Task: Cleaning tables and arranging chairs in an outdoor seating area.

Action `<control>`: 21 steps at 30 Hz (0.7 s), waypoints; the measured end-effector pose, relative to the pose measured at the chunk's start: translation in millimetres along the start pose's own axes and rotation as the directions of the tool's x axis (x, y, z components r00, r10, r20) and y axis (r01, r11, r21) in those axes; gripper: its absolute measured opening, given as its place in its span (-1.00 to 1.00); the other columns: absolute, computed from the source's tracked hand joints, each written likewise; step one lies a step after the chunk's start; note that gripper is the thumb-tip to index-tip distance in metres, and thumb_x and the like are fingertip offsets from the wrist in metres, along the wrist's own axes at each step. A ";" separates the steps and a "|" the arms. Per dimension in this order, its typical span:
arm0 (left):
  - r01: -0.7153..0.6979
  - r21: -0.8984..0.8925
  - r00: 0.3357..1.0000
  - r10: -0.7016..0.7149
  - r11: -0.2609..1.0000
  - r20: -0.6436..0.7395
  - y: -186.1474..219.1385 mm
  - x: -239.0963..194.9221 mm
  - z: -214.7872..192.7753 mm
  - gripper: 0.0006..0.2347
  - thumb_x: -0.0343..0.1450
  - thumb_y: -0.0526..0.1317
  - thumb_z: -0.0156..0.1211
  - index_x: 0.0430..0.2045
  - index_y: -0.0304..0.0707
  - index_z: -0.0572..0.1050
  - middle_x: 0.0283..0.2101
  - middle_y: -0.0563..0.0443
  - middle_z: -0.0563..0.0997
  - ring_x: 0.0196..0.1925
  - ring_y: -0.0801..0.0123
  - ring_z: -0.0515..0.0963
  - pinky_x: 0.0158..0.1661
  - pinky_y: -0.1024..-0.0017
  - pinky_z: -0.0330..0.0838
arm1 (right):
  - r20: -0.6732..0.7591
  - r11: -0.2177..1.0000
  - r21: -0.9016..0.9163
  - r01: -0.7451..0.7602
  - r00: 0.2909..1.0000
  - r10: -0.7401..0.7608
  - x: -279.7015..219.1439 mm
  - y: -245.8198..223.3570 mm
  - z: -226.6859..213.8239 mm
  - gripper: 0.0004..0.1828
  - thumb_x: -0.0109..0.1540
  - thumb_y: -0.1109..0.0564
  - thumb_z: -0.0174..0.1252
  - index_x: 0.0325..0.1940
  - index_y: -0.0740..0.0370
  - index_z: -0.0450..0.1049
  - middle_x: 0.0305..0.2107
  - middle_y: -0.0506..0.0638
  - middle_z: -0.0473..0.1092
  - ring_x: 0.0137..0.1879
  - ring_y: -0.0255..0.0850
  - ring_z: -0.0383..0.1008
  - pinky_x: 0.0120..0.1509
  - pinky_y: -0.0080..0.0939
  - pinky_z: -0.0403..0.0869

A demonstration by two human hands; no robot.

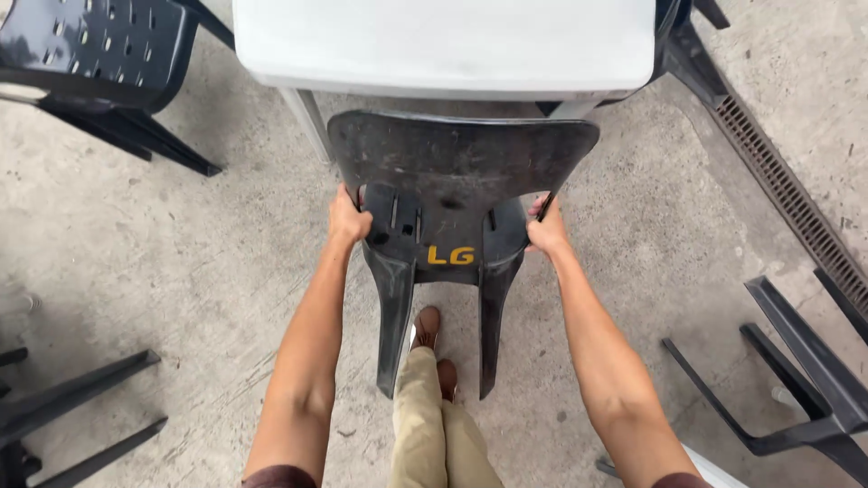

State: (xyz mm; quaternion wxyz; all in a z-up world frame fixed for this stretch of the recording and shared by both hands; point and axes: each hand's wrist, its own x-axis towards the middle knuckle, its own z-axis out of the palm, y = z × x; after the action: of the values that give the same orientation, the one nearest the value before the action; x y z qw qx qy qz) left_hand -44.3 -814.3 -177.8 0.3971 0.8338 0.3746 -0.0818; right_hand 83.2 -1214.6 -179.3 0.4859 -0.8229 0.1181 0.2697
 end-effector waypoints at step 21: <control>0.145 0.182 0.983 -0.163 0.973 0.087 22.2 77.7 28.9 -0.33 0.29 -0.23 0.34 0.30 -0.32 0.15 0.19 -0.44 0.50 0.26 -0.23 0.47 0.23 0.08 0.34 | 0.113 0.949 -0.233 -0.213 0.963 0.244 110.1 -17.9 4.7 -0.25 0.23 0.20 0.05 0.50 -0.09 0.06 0.35 -0.02 0.29 0.07 0.10 0.59 -0.34 0.00 0.63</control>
State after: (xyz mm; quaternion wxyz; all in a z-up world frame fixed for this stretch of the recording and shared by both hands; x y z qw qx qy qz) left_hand 30.5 -800.7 -217.6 0.3335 0.8286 0.4089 -0.1872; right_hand 180.9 -1194.2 -229.4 0.3651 -0.8309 0.1480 0.3930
